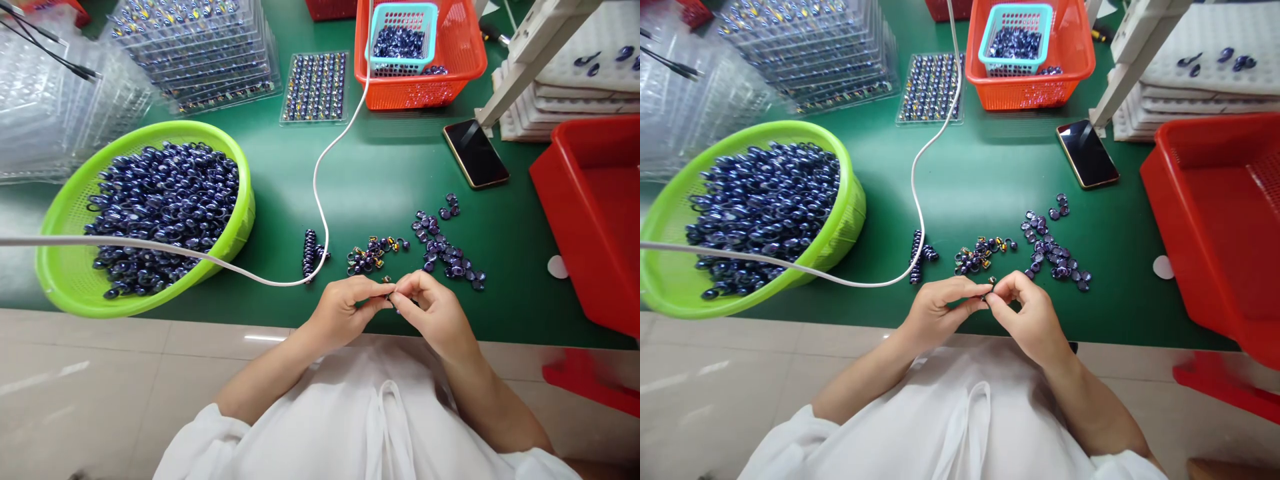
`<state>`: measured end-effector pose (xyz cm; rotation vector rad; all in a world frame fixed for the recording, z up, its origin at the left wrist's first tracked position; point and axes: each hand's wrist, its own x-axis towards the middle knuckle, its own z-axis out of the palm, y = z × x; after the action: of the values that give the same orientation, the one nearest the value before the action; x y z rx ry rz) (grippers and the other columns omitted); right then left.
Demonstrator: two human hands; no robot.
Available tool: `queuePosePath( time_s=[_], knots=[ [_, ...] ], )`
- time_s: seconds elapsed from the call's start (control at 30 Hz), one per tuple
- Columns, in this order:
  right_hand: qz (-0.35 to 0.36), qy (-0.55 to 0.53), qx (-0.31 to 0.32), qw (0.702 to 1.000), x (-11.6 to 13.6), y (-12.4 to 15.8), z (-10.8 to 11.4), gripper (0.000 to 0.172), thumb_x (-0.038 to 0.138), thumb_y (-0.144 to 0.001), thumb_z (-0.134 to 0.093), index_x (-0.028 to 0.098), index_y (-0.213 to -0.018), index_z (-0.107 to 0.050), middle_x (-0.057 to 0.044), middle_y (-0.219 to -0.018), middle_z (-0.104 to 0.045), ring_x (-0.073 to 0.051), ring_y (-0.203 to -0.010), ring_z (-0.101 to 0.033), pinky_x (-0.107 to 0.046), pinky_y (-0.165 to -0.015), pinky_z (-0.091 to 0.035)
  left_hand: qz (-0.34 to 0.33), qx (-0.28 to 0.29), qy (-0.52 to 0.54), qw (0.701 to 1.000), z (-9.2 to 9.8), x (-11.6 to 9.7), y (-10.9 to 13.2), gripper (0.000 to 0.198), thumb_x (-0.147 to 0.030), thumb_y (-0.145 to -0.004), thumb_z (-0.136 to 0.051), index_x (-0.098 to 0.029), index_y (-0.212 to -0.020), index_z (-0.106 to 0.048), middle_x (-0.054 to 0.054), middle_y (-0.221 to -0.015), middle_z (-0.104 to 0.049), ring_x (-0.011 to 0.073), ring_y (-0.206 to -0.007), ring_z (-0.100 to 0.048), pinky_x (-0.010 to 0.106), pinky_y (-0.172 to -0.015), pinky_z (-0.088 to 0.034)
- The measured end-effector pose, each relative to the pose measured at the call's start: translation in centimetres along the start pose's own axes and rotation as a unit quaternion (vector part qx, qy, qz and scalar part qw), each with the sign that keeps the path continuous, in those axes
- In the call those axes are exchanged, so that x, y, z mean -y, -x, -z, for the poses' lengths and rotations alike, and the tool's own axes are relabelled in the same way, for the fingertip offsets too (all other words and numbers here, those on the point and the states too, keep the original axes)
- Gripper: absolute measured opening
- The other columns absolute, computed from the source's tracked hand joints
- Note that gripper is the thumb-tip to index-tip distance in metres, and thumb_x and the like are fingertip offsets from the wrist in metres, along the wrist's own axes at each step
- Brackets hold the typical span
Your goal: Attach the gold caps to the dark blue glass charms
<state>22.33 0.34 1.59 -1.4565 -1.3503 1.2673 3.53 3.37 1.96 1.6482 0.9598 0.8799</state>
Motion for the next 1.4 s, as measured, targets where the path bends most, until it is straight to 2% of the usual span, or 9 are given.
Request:
queuePosePath(
  time_s=[0.13,0.23,0.37,0.47,0.8,1.03,1.17,1.27,1.4],
  knots=[
    [0.004,0.027,0.003,1.000,0.2,-0.1,0.2,0.013,0.029,-0.091,-0.064,0.022,-0.082,-0.058,0.001,-0.078,-0.062,-0.015,-0.073,-0.062,-0.026,-0.066,-0.050,0.010,0.004,0.041,0.999,-0.2,-0.3,0.0,0.023,-0.019,-0.088,-0.069,-0.022,-0.109,-0.079,0.007,-0.090,-0.079,0.0183,-0.083,-0.073,0.030,-0.079,-0.059],
    [0.020,0.054,-0.005,0.998,0.5,-0.3,0.2,0.012,0.026,-0.092,-0.063,0.022,-0.082,-0.057,0.001,-0.077,-0.062,-0.014,-0.072,-0.061,-0.026,-0.068,-0.050,0.080,-0.014,0.082,0.993,-0.6,-0.7,0.0,0.021,-0.023,-0.086,-0.072,-0.019,-0.105,-0.080,0.010,-0.097,-0.079,0.0209,-0.090,-0.074,0.032,-0.083,-0.059],
    [0.049,0.050,-0.002,0.998,0.3,-0.3,0.3,0.010,0.029,-0.095,-0.061,0.023,-0.087,-0.060,0.000,-0.082,-0.063,-0.015,-0.077,-0.061,-0.027,-0.071,-0.051,0.238,-0.071,0.206,0.946,-1.1,-1.0,-0.2,0.023,-0.028,-0.079,-0.078,-0.016,-0.099,-0.079,0.008,-0.088,-0.080,0.0201,-0.080,-0.074,0.033,-0.078,-0.061],
    [0.088,0.045,-0.011,0.995,-0.2,0.1,0.6,0.004,0.028,-0.096,-0.060,0.025,-0.096,-0.063,-0.002,-0.092,-0.063,-0.016,-0.085,-0.062,-0.029,-0.077,-0.052,0.275,-0.093,0.274,0.917,-1.2,-1.0,-0.5,0.021,-0.027,-0.074,-0.081,-0.014,-0.090,-0.078,0.006,-0.079,-0.078,0.0164,-0.069,-0.071,0.030,-0.071,-0.060],
    [0.213,0.103,-0.023,0.971,-0.8,0.8,0.5,0.017,0.014,-0.091,-0.064,0.026,-0.102,-0.063,-0.002,-0.092,-0.066,-0.018,-0.085,-0.065,-0.033,-0.075,-0.054,0.272,-0.097,0.279,0.916,-1.2,-0.7,-0.9,0.009,-0.018,-0.069,-0.076,-0.014,-0.077,-0.075,0.002,-0.069,-0.073,0.0108,-0.060,-0.061,0.023,-0.060,-0.050],
    [0.332,0.186,-0.044,0.924,-0.6,0.2,-0.1,0.035,0.007,-0.085,-0.067,0.030,-0.111,-0.063,-0.003,-0.093,-0.067,-0.018,-0.082,-0.066,-0.035,-0.072,-0.056,0.273,-0.099,0.273,0.917,-1.3,-0.9,-0.9,0.008,-0.017,-0.069,-0.074,-0.015,-0.076,-0.075,0.001,-0.067,-0.071,0.0100,-0.058,-0.059,0.023,-0.061,-0.050],
    [0.330,0.215,-0.062,0.917,-1.0,0.2,-0.2,0.031,0.008,-0.087,-0.063,0.027,-0.111,-0.062,-0.005,-0.094,-0.065,-0.020,-0.086,-0.065,-0.037,-0.075,-0.055,0.267,-0.091,0.249,0.927,-1.5,-0.8,-0.8,0.011,-0.021,-0.073,-0.076,-0.015,-0.082,-0.076,0.003,-0.075,-0.075,0.0117,-0.062,-0.063,0.024,-0.064,-0.053],
    [0.322,0.236,-0.043,0.916,-1.1,0.2,0.1,0.028,0.008,-0.090,-0.058,0.025,-0.113,-0.059,-0.007,-0.097,-0.064,-0.022,-0.089,-0.063,-0.039,-0.078,-0.054,0.254,-0.068,0.189,0.946,-1.5,-0.6,-0.5,0.017,-0.024,-0.081,-0.072,-0.015,-0.093,-0.078,0.007,-0.085,-0.078,0.0152,-0.071,-0.068,0.027,-0.070,-0.056],
    [0.319,0.295,-0.001,0.901,-0.9,0.0,0.7,0.020,0.008,-0.093,-0.054,0.022,-0.106,-0.057,-0.008,-0.096,-0.062,-0.022,-0.087,-0.059,-0.040,-0.078,-0.051,0.175,-0.007,0.076,0.982,-1.1,-0.4,-0.2,0.024,-0.022,-0.090,-0.062,-0.016,-0.108,-0.078,0.010,-0.101,-0.078,0.0199,-0.086,-0.071,0.031,-0.079,-0.057]
  ],
)
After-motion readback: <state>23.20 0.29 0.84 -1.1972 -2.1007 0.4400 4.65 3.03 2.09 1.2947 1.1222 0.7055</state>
